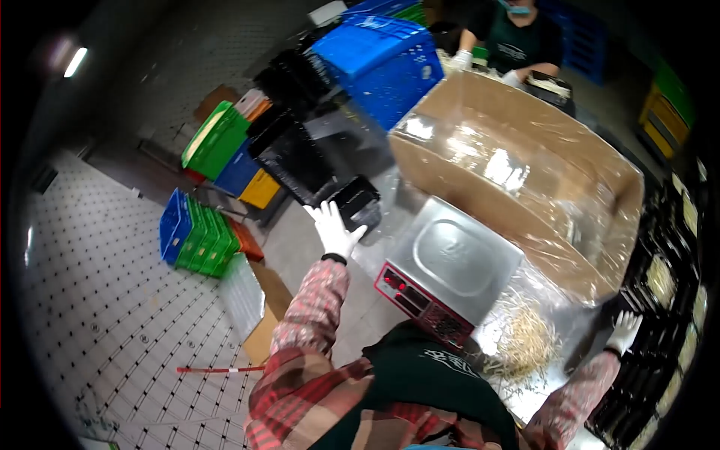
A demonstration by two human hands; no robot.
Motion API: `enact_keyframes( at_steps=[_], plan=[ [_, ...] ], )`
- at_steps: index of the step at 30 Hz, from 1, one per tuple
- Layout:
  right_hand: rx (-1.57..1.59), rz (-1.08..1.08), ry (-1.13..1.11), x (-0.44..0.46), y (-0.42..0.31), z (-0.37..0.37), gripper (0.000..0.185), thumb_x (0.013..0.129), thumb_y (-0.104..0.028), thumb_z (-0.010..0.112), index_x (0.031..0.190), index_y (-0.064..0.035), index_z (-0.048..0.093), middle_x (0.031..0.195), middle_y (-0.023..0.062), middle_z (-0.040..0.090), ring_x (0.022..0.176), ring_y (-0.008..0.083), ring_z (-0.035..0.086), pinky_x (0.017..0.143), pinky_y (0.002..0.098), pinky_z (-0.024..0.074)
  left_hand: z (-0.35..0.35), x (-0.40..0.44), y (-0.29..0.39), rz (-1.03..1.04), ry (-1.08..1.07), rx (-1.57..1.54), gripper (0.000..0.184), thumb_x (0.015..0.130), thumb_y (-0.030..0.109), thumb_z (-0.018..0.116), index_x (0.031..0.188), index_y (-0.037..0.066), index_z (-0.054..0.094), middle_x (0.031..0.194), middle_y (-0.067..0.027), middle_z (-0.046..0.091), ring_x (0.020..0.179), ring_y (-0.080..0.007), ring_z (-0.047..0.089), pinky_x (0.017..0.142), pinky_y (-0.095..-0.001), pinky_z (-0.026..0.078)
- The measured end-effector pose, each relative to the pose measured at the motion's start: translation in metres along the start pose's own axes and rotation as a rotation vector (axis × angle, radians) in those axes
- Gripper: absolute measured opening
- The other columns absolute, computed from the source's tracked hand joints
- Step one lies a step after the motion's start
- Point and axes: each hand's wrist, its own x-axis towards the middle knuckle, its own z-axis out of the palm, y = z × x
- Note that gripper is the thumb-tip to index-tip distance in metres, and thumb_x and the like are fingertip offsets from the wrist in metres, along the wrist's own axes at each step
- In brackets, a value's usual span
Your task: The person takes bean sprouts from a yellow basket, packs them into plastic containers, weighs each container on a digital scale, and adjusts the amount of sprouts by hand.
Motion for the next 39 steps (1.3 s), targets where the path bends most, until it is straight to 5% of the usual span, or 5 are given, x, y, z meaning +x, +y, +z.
enact_keyframes(
  at_steps=[5, 16, 24, 33, 39],
  plan=[
    [-0.095, -0.022, 0.071, -0.056, 0.048, -0.034, 0.022, 0.100, -0.025, 0.057, 0.113, -0.0070, 0.063, 0.091, -0.0025, 0.059, 0.067, 0.0090, 0.047, 0.070, 0.0281, 0.0456, 0.089, 0.040, -0.056, 0.012, -0.396, 0.146, 0.071, 0.080, 0.045, 0.072, 0.135, 0.004, 0.054, 0.130, -0.0159, 0.060, 0.129, -0.0357, 0.047, 0.119, -0.0513, 0.018],
    [-1.077, -0.661, -0.460, -0.305, 0.177, 0.077, 0.019, 0.093, -0.012, 0.063, 0.109, -0.0030, 0.066, 0.106, 0.0110, 0.067, 0.100, 0.0233, 0.062, 0.092, 0.0340, 0.0476, 0.081, 0.070, -0.059, -0.089, 0.025, -0.533, 0.035, 0.076, 0.031, 0.081, 0.070, 0.004, 0.060, 0.066, -0.0079, 0.061, 0.063, -0.0218, 0.057, 0.066, -0.0378, 0.049],
    [-1.637, -0.785, -1.270, -0.438, 0.295, 0.167, 0.073, 0.090, -0.048, 0.059, 0.150, -0.0118, 0.038, 0.158, 0.0119, 0.031, 0.149, 0.0336, 0.020, 0.117, 0.0611, 0.0150, -0.007, 0.081, 0.131, 0.248, -0.034, -1.458, 0.021, 0.095, 0.010, 0.066, 0.109, -0.005, 0.064, 0.099, -0.0065, 0.069, 0.088, -0.0129, 0.059, 0.081, -0.0292, 0.050],
    [-1.876, -0.493, -0.024, -0.396, 0.226, 0.046, 0.072, 0.094, -0.048, 0.053, 0.149, -0.0033, 0.037, 0.155, 0.0245, 0.032, 0.145, 0.0432, 0.026, 0.117, 0.0586, 0.0154, -0.032, -0.117, 0.321, 1.686, -0.367, -1.125, 0.023, 0.086, 0.009, 0.063, 0.108, 0.007, 0.067, 0.101, -0.0113, 0.068, 0.097, -0.0305, 0.063, 0.095, -0.0450, 0.044],
    [-1.406, -0.666, 0.015, -0.481, 0.212, -0.034, 0.053, 0.092, -0.033, 0.060, 0.138, -0.0082, 0.050, 0.144, 0.0204, 0.048, 0.126, 0.0379, 0.051, 0.105, 0.0457, 0.0418, 0.037, -0.191, 0.379, 2.000, -0.418, -0.539, 0.038, 0.081, 0.016, 0.068, 0.119, 0.010, 0.064, 0.117, -0.0123, 0.065, 0.117, -0.0320, 0.056, 0.107, -0.0511, 0.035]
  ],
)
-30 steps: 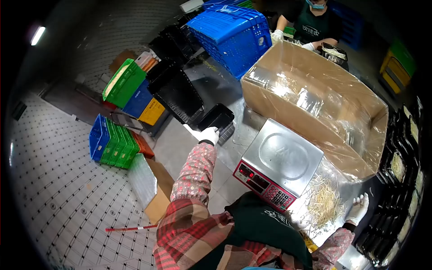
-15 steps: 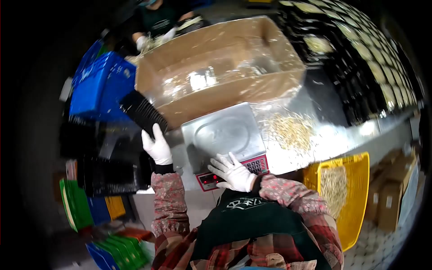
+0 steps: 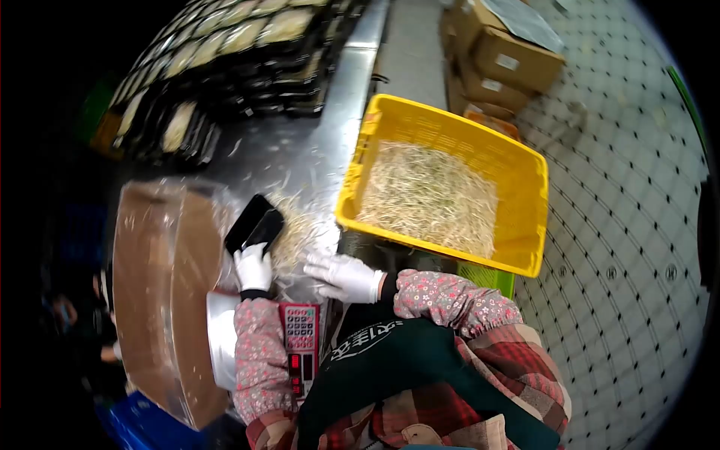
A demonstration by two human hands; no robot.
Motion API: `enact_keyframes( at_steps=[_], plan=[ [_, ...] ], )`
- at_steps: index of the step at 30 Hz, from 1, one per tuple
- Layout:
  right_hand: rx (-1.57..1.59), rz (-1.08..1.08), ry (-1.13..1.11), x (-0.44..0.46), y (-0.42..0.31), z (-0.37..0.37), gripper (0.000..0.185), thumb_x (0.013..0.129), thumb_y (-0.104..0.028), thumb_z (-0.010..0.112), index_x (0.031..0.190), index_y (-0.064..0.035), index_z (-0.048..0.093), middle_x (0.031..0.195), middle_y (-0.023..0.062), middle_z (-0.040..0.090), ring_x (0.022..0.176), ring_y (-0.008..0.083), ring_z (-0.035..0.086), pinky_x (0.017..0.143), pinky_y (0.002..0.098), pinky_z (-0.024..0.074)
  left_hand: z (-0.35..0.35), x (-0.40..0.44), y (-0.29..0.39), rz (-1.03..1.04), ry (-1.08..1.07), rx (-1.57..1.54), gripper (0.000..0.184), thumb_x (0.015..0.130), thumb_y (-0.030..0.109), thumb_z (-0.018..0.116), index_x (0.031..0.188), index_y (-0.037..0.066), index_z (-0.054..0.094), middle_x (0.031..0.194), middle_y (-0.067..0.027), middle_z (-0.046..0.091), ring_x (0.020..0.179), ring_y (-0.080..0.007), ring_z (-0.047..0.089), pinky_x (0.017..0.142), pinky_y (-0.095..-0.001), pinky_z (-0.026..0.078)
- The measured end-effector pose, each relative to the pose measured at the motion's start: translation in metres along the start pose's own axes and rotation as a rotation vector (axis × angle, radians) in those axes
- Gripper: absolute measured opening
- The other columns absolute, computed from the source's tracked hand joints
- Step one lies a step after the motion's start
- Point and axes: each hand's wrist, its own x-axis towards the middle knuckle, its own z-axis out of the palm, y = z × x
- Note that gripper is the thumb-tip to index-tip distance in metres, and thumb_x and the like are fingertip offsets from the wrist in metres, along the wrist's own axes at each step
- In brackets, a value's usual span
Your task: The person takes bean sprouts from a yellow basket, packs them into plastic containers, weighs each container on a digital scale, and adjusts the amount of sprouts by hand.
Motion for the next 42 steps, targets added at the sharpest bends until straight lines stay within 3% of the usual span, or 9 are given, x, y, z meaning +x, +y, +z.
enact_keyframes(
  at_steps=[3, 7, 11, 15, 21, 25, 29, 34, 42],
  plan=[
    [0.195, -0.045, 0.189, -0.060, 0.022, -0.035, 0.034, 0.091, -0.024, 0.063, 0.122, -0.0103, 0.063, 0.125, 0.0123, 0.064, 0.111, 0.0315, 0.062, 0.094, 0.0394, 0.0504, -0.031, 0.014, 0.040, 0.041, 0.132, 0.047, 0.074, 0.074, 0.022, 0.079, 0.140, 0.010, 0.050, 0.141, -0.0136, 0.051, 0.139, -0.0353, 0.037, 0.114, -0.0556, 0.025],
    [-0.004, 0.243, 0.560, -0.160, 0.111, -0.115, 0.026, 0.090, -0.021, 0.066, 0.112, -0.0089, 0.068, 0.113, 0.0119, 0.069, 0.103, 0.0318, 0.065, 0.091, 0.0383, 0.0525, -0.052, 0.041, 0.128, 0.170, 0.302, -0.431, 0.064, 0.078, 0.003, 0.075, 0.138, 0.002, 0.051, 0.137, -0.0158, 0.055, 0.128, -0.0320, 0.050, 0.110, -0.0397, 0.038],
    [0.117, 1.029, 0.960, -0.270, 0.244, -0.168, 0.059, 0.083, -0.032, 0.076, 0.132, -0.0043, 0.058, 0.133, 0.0186, 0.059, 0.124, 0.0320, 0.056, 0.105, 0.0396, 0.0439, -0.021, 0.072, 0.247, 0.170, -0.064, -0.863, 0.057, 0.084, 0.008, 0.073, 0.136, 0.000, 0.053, 0.133, -0.0160, 0.058, 0.125, -0.0281, 0.054, 0.108, -0.0372, 0.040],
    [0.195, 1.474, 0.497, -0.324, 0.347, -0.148, 0.095, 0.074, -0.045, 0.081, 0.148, -0.0046, 0.038, 0.145, 0.0250, 0.045, 0.135, 0.0360, 0.044, 0.111, 0.0410, 0.0380, 0.039, 0.106, 0.327, 0.287, -0.509, -0.692, 0.053, 0.086, 0.017, 0.072, 0.135, 0.004, 0.056, 0.132, -0.0165, 0.060, 0.126, -0.0271, 0.054, 0.108, -0.0357, 0.041],
    [0.176, 1.719, 0.301, -0.279, 0.358, -0.145, 0.127, 0.069, -0.073, 0.072, 0.158, -0.0115, 0.007, 0.163, 0.0184, 0.009, 0.148, 0.0414, 0.013, 0.111, 0.0622, 0.0288, 0.100, 0.126, 0.346, 0.181, -0.649, -0.651, 0.050, 0.089, 0.018, 0.071, 0.135, 0.006, 0.056, 0.133, -0.0147, 0.060, 0.124, -0.0249, 0.056, 0.107, -0.0341, 0.041],
    [0.149, 1.825, 0.196, -0.236, 0.370, -0.143, 0.125, 0.067, -0.079, 0.069, 0.159, -0.0220, 0.006, 0.165, 0.0143, 0.005, 0.149, 0.0424, 0.010, 0.110, 0.0635, 0.0297, 0.115, 0.125, 0.327, -0.006, -0.732, -0.796, 0.047, 0.095, 0.006, 0.063, 0.140, 0.004, 0.051, 0.134, -0.0074, 0.060, 0.120, -0.0155, 0.057, 0.103, -0.0284, 0.045],
    [0.149, 1.795, 0.488, -0.266, 0.383, -0.133, 0.114, 0.069, -0.059, 0.079, 0.157, -0.0198, 0.017, 0.163, 0.0142, 0.011, 0.142, 0.0424, 0.028, 0.106, 0.0562, 0.0402, 0.111, 0.128, 0.307, -0.118, -0.663, -0.824, 0.042, 0.095, 0.007, 0.064, 0.136, 0.001, 0.055, 0.130, -0.0089, 0.062, 0.119, -0.0162, 0.058, 0.103, -0.0284, 0.045],
    [0.081, 1.648, 0.539, -0.274, 0.393, -0.123, 0.089, 0.073, -0.047, 0.078, 0.145, -0.0069, 0.043, 0.136, 0.0270, 0.052, 0.120, 0.0474, 0.051, 0.098, 0.0526, 0.0464, 0.134, 0.140, 0.275, -0.238, -0.642, -0.996, 0.040, 0.096, 0.008, 0.064, 0.133, -0.003, 0.056, 0.125, -0.0115, 0.065, 0.115, -0.0164, 0.060, 0.101, -0.0275, 0.046],
    [-0.024, 1.572, 0.186, -0.272, 0.323, -0.129, 0.111, 0.074, -0.058, 0.076, 0.155, -0.0112, 0.018, 0.159, 0.0201, 0.015, 0.143, 0.0417, 0.021, 0.102, 0.0634, 0.0389, 0.146, 0.157, 0.271, -0.191, -0.709, -0.982, 0.039, 0.096, 0.006, 0.063, 0.133, -0.002, 0.056, 0.126, -0.0109, 0.064, 0.116, -0.0153, 0.060, 0.102, -0.0269, 0.046]
  ],
)
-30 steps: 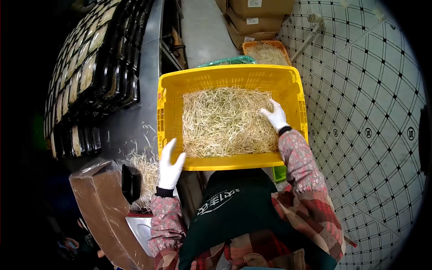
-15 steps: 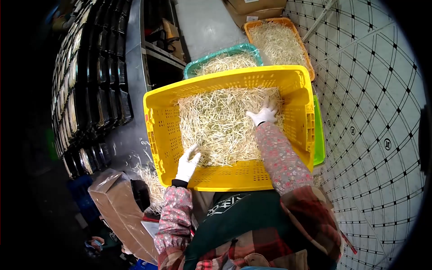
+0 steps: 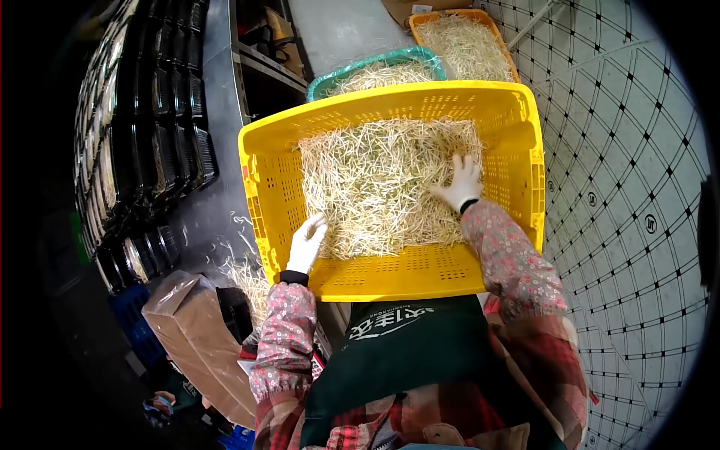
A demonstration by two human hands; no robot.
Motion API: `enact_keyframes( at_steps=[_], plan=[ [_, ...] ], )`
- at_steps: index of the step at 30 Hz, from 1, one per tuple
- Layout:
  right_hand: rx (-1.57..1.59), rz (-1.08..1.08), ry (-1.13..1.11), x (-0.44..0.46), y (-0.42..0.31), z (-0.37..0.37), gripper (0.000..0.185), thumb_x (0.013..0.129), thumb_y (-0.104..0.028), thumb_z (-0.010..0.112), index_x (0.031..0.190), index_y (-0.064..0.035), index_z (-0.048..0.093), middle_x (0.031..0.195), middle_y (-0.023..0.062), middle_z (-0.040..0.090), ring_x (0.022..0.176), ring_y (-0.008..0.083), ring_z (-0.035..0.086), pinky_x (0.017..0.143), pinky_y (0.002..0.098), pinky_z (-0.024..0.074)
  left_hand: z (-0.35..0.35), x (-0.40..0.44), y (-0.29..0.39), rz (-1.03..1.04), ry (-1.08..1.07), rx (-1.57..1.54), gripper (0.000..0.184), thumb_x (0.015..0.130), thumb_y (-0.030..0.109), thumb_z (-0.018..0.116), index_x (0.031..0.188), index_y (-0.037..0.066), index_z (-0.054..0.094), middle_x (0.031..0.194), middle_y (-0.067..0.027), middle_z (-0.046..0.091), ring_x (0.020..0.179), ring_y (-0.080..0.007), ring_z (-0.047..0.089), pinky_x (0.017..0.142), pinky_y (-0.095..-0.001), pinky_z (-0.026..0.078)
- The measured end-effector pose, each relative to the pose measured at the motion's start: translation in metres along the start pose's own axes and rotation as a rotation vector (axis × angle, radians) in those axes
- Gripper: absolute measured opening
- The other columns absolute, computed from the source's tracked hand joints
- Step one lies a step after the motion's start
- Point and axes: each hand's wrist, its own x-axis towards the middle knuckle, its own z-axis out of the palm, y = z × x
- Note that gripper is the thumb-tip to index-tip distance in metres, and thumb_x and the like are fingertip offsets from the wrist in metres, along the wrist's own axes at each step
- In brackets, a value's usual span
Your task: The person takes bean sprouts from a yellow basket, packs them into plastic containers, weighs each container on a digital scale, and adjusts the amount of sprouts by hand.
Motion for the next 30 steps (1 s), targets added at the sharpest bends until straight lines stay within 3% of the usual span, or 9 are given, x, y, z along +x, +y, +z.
enact_keyframes(
  at_steps=[4, 6, 10, 13, 19, 21, 25, 27, 30],
  plan=[
    [-0.284, -0.090, -0.233, -0.060, -0.020, 0.024, 0.123, 0.070, -0.056, 0.081, 0.158, -0.0144, 0.006, 0.162, 0.0199, 0.006, 0.146, 0.0470, 0.014, 0.104, 0.0656, 0.0373, 0.004, 0.002, -0.004, 0.019, -0.057, 0.035, 0.038, 0.095, 0.005, 0.063, 0.133, -0.001, 0.057, 0.124, -0.0096, 0.065, 0.114, -0.0144, 0.060, 0.100, -0.0267, 0.046],
    [-0.386, -0.088, -0.291, -0.068, -0.028, 0.027, 0.112, 0.076, -0.039, 0.080, 0.158, -0.0163, 0.007, 0.161, 0.0190, 0.013, 0.142, 0.0488, 0.022, 0.101, 0.0639, 0.0413, 0.004, 0.001, -0.003, 0.011, -0.091, 0.034, 0.038, 0.096, 0.006, 0.062, 0.133, -0.001, 0.057, 0.128, -0.0082, 0.063, 0.116, -0.0141, 0.058, 0.102, -0.0269, 0.044],
    [-0.152, -0.221, -0.202, -0.034, 0.017, 0.054, 0.100, 0.075, -0.006, 0.069, 0.157, -0.0180, 0.013, 0.153, 0.0209, 0.028, 0.131, 0.0446, 0.038, 0.100, 0.0517, 0.0459, -0.010, -0.001, 0.006, 0.012, -0.095, 0.100, 0.042, 0.096, 0.009, 0.063, 0.136, -0.002, 0.053, 0.128, -0.0118, 0.063, 0.117, -0.0163, 0.058, 0.101, -0.0282, 0.046],
    [-0.019, -0.238, -0.168, -0.028, 0.031, 0.051, 0.102, 0.074, -0.006, 0.070, 0.157, -0.0198, 0.014, 0.153, 0.0212, 0.029, 0.133, 0.0435, 0.037, 0.102, 0.0511, 0.0452, -0.021, 0.001, -0.002, -0.019, -0.033, 0.179, 0.045, 0.096, 0.014, 0.064, 0.137, -0.001, 0.052, 0.131, -0.0154, 0.061, 0.122, -0.0212, 0.056, 0.104, -0.0310, 0.044],
    [-0.195, -0.075, -0.139, -0.039, -0.041, 0.042, 0.112, 0.077, -0.015, 0.078, 0.159, -0.0297, 0.002, 0.163, 0.0164, 0.008, 0.136, 0.0460, 0.033, 0.096, 0.0479, 0.0507, 0.014, 0.014, -0.021, -0.061, -0.146, 0.905, 0.135, 0.063, 0.032, 0.090, 0.157, 0.009, -0.004, 0.162, -0.0237, 0.005, 0.139, -0.0495, 0.032, 0.116, -0.0474, 0.030],
    [-0.153, -0.056, -0.152, -0.027, -0.036, 0.050, 0.108, 0.080, -0.010, 0.074, 0.158, -0.0341, 0.003, 0.162, 0.0152, 0.011, 0.135, 0.0443, 0.035, 0.095, 0.0476, 0.0521, 0.037, 0.019, 0.009, -0.238, -0.153, 1.041, 0.142, 0.054, 0.029, 0.094, 0.158, 0.018, -0.003, 0.161, -0.0226, 0.009, 0.133, -0.0472, 0.040, 0.111, -0.0505, 0.039],
    [0.016, -0.099, -0.309, -0.002, -0.001, 0.049, 0.085, 0.081, 0.000, 0.065, 0.152, -0.0338, 0.031, 0.152, 0.0178, 0.033, 0.118, 0.0361, 0.056, 0.090, 0.0442, 0.0525, 0.031, 0.036, -0.014, -0.120, -0.085, 1.007, 0.115, 0.063, 0.021, 0.090, 0.154, 0.018, 0.020, 0.149, -0.0192, 0.032, 0.122, -0.0411, 0.051, 0.100, -0.0435, 0.048],
    [0.083, -0.122, -0.294, 0.011, 0.017, 0.050, 0.073, 0.077, -0.004, 0.070, 0.144, -0.0206, 0.045, 0.134, 0.0198, 0.053, 0.100, 0.0325, 0.063, 0.089, 0.0402, 0.0503, 0.017, 0.054, -0.065, 0.010, -0.061, 1.031, 0.069, 0.073, 0.013, 0.077, 0.137, 0.009, 0.050, 0.116, -0.0205, 0.061, 0.107, -0.0365, 0.062, 0.093, -0.0415, 0.051],
    [0.569, -0.009, -0.430, 0.011, 0.023, 0.033, 0.064, 0.073, -0.006, 0.068, 0.134, 0.0018, 0.051, 0.109, 0.0148, 0.067, 0.098, 0.0203, 0.064, 0.082, 0.0333, 0.0519, 0.011, 0.031, -0.011, -0.141, -0.084, 0.789, 0.041, 0.078, 0.013, 0.067, 0.118, 0.005, 0.064, 0.104, -0.0261, 0.067, 0.094, -0.0321, 0.068, 0.085, -0.0373, 0.054]
  ],
)
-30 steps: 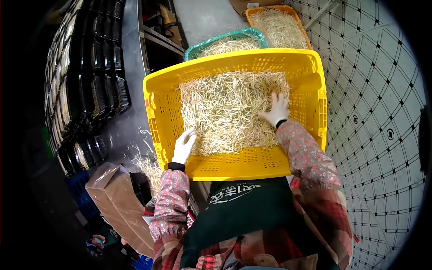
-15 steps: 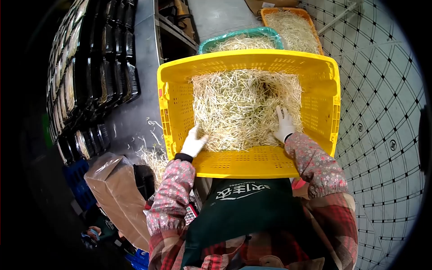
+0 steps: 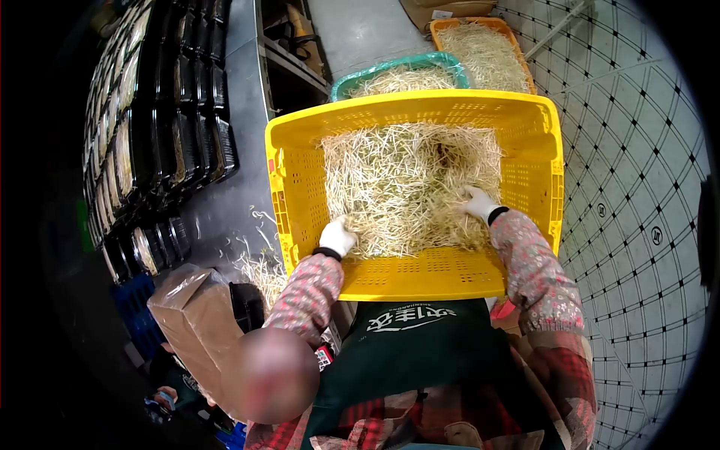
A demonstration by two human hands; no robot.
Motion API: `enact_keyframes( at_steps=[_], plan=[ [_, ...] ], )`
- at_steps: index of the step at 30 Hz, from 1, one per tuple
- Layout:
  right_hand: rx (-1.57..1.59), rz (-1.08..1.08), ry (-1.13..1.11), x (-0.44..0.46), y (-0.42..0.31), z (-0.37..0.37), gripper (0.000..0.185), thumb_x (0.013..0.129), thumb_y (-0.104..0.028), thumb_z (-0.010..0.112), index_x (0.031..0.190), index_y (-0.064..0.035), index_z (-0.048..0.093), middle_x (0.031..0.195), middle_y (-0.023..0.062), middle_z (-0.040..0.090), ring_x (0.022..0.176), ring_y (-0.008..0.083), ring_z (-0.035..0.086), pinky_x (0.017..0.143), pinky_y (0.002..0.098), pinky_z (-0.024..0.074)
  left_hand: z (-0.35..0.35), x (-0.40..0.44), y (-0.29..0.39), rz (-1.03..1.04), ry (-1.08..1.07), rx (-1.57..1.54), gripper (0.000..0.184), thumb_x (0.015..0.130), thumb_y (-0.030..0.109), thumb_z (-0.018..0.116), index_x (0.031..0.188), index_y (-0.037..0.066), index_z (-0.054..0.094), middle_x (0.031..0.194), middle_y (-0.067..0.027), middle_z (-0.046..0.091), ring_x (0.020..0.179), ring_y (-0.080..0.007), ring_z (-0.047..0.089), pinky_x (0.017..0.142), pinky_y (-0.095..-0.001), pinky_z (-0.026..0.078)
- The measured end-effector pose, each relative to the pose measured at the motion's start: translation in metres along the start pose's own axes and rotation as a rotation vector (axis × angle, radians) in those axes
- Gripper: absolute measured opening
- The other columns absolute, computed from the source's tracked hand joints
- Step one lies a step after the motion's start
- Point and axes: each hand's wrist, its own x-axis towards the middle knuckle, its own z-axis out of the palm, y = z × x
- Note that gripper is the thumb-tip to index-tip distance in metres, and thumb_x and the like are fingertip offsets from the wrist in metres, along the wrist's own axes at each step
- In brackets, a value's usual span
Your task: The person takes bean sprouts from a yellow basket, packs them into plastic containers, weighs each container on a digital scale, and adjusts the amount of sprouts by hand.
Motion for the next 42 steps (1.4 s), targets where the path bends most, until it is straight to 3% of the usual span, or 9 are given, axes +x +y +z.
enact_keyframes(
  at_steps=[4, 7, 9, 15, 21, 27, 30, 33, 42],
  plan=[
    [0.672, -0.332, -0.139, -0.058, -0.072, 0.065, 0.058, 0.076, -0.002, 0.069, 0.132, -0.0036, 0.054, 0.119, 0.0078, 0.063, 0.102, 0.0173, 0.062, 0.088, 0.0304, 0.0529, -0.004, -0.016, -0.014, 0.124, -0.008, -0.793, 0.044, 0.086, 0.010, 0.071, 0.127, 0.001, 0.058, 0.113, -0.0076, 0.068, 0.098, -0.0146, 0.063, 0.083, -0.0290, 0.052],
    [0.164, -0.718, -0.079, -0.084, -0.114, 0.110, 0.071, 0.077, -0.019, 0.079, 0.140, -0.0062, 0.049, 0.135, 0.0179, 0.055, 0.124, 0.0289, 0.053, 0.102, 0.0403, 0.0450, -0.021, -0.031, 0.017, -0.370, -0.103, -1.100, 0.058, 0.093, 0.013, 0.067, 0.146, 0.007, 0.042, 0.140, -0.0075, 0.052, 0.112, -0.0193, 0.060, 0.091, -0.0354, 0.052],
    [-0.043, -0.728, 0.078, -0.064, -0.104, 0.088, 0.069, 0.077, -0.025, 0.081, 0.136, -0.0052, 0.053, 0.134, 0.0202, 0.055, 0.127, 0.0335, 0.050, 0.108, 0.0419, 0.0402, -0.002, -0.014, -0.023, -0.107, -0.150, -0.766, 0.062, 0.096, 0.025, 0.062, 0.150, 0.011, 0.035, 0.148, -0.0084, 0.043, 0.123, -0.0254, 0.053, 0.090, -0.0454, 0.051],
    [-0.391, 0.198, 0.514, 0.026, -0.047, -0.033, 0.102, 0.075, -0.072, 0.067, 0.147, -0.0050, 0.041, 0.156, 0.0210, 0.030, 0.143, 0.0387, 0.029, 0.109, 0.0508, 0.0390, 0.002, -0.018, -0.032, -0.374, -0.153, -1.059, 0.072, 0.099, 0.040, 0.055, 0.157, 0.017, 0.019, 0.156, -0.0091, 0.033, 0.138, -0.0308, 0.040, 0.088, -0.0563, 0.051],
    [-0.445, 0.254, 0.599, 0.076, -0.051, -0.022, 0.102, 0.070, -0.061, 0.078, 0.149, -0.0118, 0.038, 0.151, 0.0258, 0.037, 0.139, 0.0400, 0.036, 0.109, 0.0493, 0.0388, 0.016, -0.015, -0.046, -0.248, -0.010, -0.944, 0.068, 0.099, 0.032, 0.056, 0.156, 0.014, 0.023, 0.152, -0.0097, 0.040, 0.137, -0.0291, 0.041, 0.090, -0.0553, 0.051],
    [0.525, -0.357, 0.355, 0.049, -0.021, -0.073, 0.071, 0.076, -0.009, 0.074, 0.142, -0.0076, 0.048, 0.131, 0.0163, 0.061, 0.110, 0.0238, 0.064, 0.084, 0.0382, 0.0562, 0.012, -0.012, -0.047, -0.219, 0.066, -0.900, 0.068, 0.098, 0.037, 0.058, 0.155, 0.016, 0.028, 0.153, -0.0109, 0.041, 0.140, -0.0319, 0.038, 0.096, -0.0562, 0.045],
    [0.579, -0.437, 0.162, 0.000, -0.068, -0.057, 0.069, 0.079, -0.004, 0.072, 0.143, -0.0047, 0.045, 0.129, 0.0146, 0.062, 0.108, 0.0176, 0.064, 0.078, 0.0314, 0.0574, 0.010, -0.008, -0.040, -0.262, 0.037, -1.000, 0.067, 0.098, 0.043, 0.056, 0.154, 0.017, 0.031, 0.156, -0.0103, 0.035, 0.139, -0.0363, 0.038, 0.101, -0.0561, 0.041],
    [0.037, -0.585, -0.005, -0.039, -0.110, -0.026, 0.088, 0.081, -0.030, 0.080, 0.151, -0.0052, 0.033, 0.149, 0.0177, 0.044, 0.134, 0.0257, 0.046, 0.109, 0.0403, 0.0417, 0.030, 0.013, -0.065, -0.230, 0.027, -1.060, 0.068, 0.099, 0.048, 0.053, 0.154, 0.017, 0.029, 0.158, -0.0087, 0.030, 0.139, -0.0372, 0.038, 0.103, -0.0570, 0.040],
    [-0.631, 0.334, 0.204, -0.036, -0.002, 0.013, 0.137, 0.066, -0.056, 0.084, 0.158, -0.0156, -0.009, 0.162, 0.0243, 0.002, 0.146, 0.0447, 0.019, 0.111, 0.0568, 0.0339, 0.021, -0.024, -0.004, -0.018, 0.423, -0.811, 0.069, 0.096, 0.030, 0.064, 0.150, 0.000, 0.033, 0.155, -0.0188, 0.032, 0.142, -0.0265, 0.032, 0.116, -0.0358, 0.027]
  ],
)
